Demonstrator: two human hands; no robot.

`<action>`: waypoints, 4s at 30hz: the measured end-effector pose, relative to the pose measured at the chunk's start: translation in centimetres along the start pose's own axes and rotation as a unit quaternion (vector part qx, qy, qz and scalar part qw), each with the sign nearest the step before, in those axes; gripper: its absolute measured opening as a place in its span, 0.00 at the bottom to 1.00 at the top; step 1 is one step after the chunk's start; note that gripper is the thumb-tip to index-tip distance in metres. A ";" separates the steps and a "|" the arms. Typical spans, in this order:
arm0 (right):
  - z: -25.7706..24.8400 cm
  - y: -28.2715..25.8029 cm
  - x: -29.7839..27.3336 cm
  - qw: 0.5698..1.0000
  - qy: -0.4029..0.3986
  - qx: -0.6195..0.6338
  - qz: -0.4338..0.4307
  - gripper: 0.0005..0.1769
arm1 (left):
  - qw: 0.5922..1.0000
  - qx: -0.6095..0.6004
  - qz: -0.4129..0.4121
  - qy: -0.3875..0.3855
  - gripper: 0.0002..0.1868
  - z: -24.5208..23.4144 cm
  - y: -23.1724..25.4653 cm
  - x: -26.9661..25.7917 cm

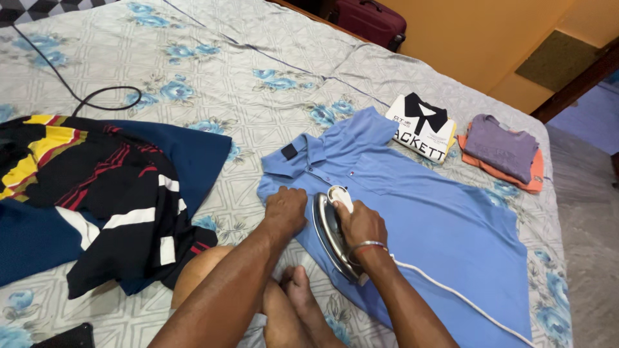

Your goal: The person irons a light blue polo shirt laid out on a bed. They use a handheld iron to smooth the fabric, repeatedly adjusting the shirt's position and sleeves while ironing different sections.

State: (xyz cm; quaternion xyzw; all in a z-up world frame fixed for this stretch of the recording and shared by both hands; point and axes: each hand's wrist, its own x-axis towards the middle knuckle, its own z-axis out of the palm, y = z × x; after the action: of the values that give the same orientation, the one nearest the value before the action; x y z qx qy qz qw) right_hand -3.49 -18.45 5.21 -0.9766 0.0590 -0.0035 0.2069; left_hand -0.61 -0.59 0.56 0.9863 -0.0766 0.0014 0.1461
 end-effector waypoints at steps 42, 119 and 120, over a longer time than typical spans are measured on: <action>-1.6 4.1 -1.1 0.989 0.036 -0.007 0.142 0.34 | 0.949 0.183 -0.033 -0.255 0.82 -0.8 3.5 -0.5; -11.8 27.7 -5.6 0.926 0.224 -0.222 0.206 0.31 | 0.995 -0.045 0.048 -0.072 0.27 -2.4 1.2 -0.3; -11.4 27.1 -5.5 0.910 0.289 -0.248 0.163 0.28 | 0.995 -0.062 0.037 -0.065 0.27 -2.3 1.1 -0.1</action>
State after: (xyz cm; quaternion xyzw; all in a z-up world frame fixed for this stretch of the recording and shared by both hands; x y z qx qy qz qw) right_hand -12.43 -46.99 4.72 -0.9293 0.2738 -0.2375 -0.0703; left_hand -0.86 -0.96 3.04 0.9698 -0.1226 -0.0625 0.2013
